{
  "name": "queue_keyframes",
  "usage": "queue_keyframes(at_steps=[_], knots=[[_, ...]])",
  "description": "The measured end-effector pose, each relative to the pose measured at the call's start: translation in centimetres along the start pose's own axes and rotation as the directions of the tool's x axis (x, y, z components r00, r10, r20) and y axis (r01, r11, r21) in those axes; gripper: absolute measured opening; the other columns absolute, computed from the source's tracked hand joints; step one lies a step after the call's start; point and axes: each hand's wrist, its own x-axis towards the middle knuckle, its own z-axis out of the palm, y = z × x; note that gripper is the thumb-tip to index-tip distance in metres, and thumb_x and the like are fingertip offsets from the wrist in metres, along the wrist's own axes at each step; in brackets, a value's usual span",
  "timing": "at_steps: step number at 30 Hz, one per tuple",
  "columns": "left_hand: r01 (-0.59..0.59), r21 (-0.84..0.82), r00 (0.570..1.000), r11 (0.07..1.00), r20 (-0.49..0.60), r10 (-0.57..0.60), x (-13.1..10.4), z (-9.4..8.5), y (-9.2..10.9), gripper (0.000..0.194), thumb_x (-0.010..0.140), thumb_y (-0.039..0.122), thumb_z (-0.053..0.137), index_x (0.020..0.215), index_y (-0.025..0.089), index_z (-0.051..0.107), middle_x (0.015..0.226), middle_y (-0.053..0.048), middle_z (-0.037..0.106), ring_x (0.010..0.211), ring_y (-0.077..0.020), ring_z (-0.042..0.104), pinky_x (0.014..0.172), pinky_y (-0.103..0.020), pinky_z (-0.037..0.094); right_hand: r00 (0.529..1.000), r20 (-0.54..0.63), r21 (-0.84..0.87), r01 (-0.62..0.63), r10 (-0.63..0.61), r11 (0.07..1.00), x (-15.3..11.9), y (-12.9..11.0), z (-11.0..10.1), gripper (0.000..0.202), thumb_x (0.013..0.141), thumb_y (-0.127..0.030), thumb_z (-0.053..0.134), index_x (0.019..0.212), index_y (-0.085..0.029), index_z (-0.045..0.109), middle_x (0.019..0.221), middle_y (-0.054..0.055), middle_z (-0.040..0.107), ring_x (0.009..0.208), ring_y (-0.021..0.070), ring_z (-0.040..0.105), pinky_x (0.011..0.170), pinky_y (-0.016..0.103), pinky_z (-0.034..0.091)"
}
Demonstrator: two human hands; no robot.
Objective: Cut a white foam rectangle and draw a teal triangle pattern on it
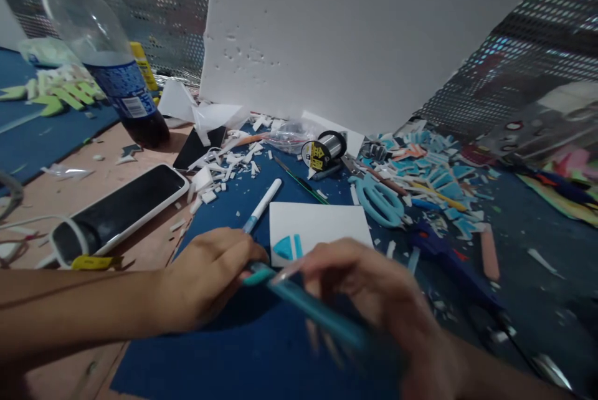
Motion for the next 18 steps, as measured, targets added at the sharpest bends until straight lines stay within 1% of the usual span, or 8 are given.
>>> queue_keyframes(at_steps=[2,4,7,10,12,13,15,18], knots=[[-0.085,-0.045,0.996,0.995,0.013,0.085,0.0,0.0,-0.2,0.035,0.117,0.032,0.018,0.114,0.018,0.05,0.073,0.0,0.067,0.058,-0.0134,0.063,0.058,-0.023,0.048,0.983,0.137,-0.025,0.13,-0.125,0.991,0.2,0.4,0.3,0.052,0.105,-0.06,0.05,0.134,-0.019,0.064,0.107,0.009,0.075,0.09,0.0197,0.072,0.082,0.031,0.057],[-0.162,-0.088,0.986,0.983,0.022,0.164,0.0,0.0,-0.3,0.038,0.116,0.034,0.015,0.116,0.016,0.049,0.069,0.0,0.066,0.055,-0.0143,0.061,0.056,-0.025,0.047,0.949,0.301,-0.148,0.144,-0.095,0.978,0.5,0.4,0.3,0.054,0.112,-0.053,0.031,0.132,-0.016,0.066,0.115,0.012,0.074,0.104,0.0203,0.07,0.096,0.032,0.053],[-0.247,-0.14,0.966,0.959,0.044,0.255,0.1,0.2,-0.3,0.037,0.116,0.031,0.016,0.102,0.018,0.048,0.061,0.001,0.059,0.048,-0.0149,0.053,0.05,-0.028,0.04,0.901,0.432,-0.404,0.222,-0.029,0.887,0.1,0.7,0.6,0.04,0.114,-0.041,0.036,0.118,-0.02,0.069,0.102,0.007,0.07,0.092,0.0156,0.068,0.089,0.026,0.051],[-0.296,-0.167,0.944,0.941,0.097,0.314,0.2,0.3,0.1,0.044,0.116,0.028,0.014,0.089,0.02,0.048,0.058,0.0,0.058,0.047,-0.0154,0.05,0.047,-0.032,0.036,0.927,0.334,-0.593,0.347,-0.17,0.727,-1.4,1.6,2.0,0.03,0.105,-0.037,0.052,0.082,-0.023,0.065,0.071,-0.002,0.057,0.061,0.014,0.051,0.063,0.027,0.043],[-0.312,-0.173,0.934,0.934,0.127,0.335,0.2,0.3,0.4,0.052,0.116,0.025,0.013,0.08,0.02,0.05,0.056,0.0,0.057,0.047,-0.0156,0.048,0.046,-0.033,0.034,0.97,0.157,-0.716,0.243,-0.188,0.655,-2.6,2.1,3.2,0.032,0.097,-0.019,0.057,0.066,-0.022,0.055,0.062,-0.003,0.05,0.054,0.0129,0.04,0.056,0.029,0.036],[-0.318,-0.176,0.93,0.932,0.136,0.343,0.2,0.3,0.5,0.055,0.115,0.024,0.012,0.076,0.02,0.051,0.055,-0.001,0.055,0.046,-0.0156,0.046,0.046,-0.034,0.033,0.969,0.103,-0.752,0.223,-0.224,0.62,-3.1,2.4,3.7,0.034,0.094,-0.016,0.059,0.061,-0.021,0.051,0.06,-0.003,0.049,0.051,0.0122,0.036,0.053,0.03,0.033],[-0.327,-0.18,0.924,0.928,0.147,0.354,0.2,0.3,0.6,0.061,0.115,0.024,0.011,0.07,0.019,0.052,0.054,-0.001,0.053,0.046,-0.0155,0.044,0.045,-0.034,0.032,0.969,0.104,-0.801,0.216,-0.225,0.559,-3.6,3.0,4.3,0.041,0.091,-0.021,0.067,0.056,-0.021,0.045,0.058,-0.003,0.05,0.049,0.0117,0.034,0.049,0.03,0.031],[-0.336,-0.18,0.919,0.924,0.154,0.364,0.1,0.3,0.7,0.066,0.115,0.025,0.012,0.067,0.017,0.056,0.053,-0.001,0.051,0.045,-0.0151,0.043,0.044,-0.035,0.03,0.938,0.276,-0.773,0.347,-0.211,0.531,-3.2,4.7,4.2,0.05,0.087,-0.032,0.075,0.053,-0.022,0.04,0.055,-0.002,0.049,0.048,0.0141,0.039,0.043,0.03,0.032]])
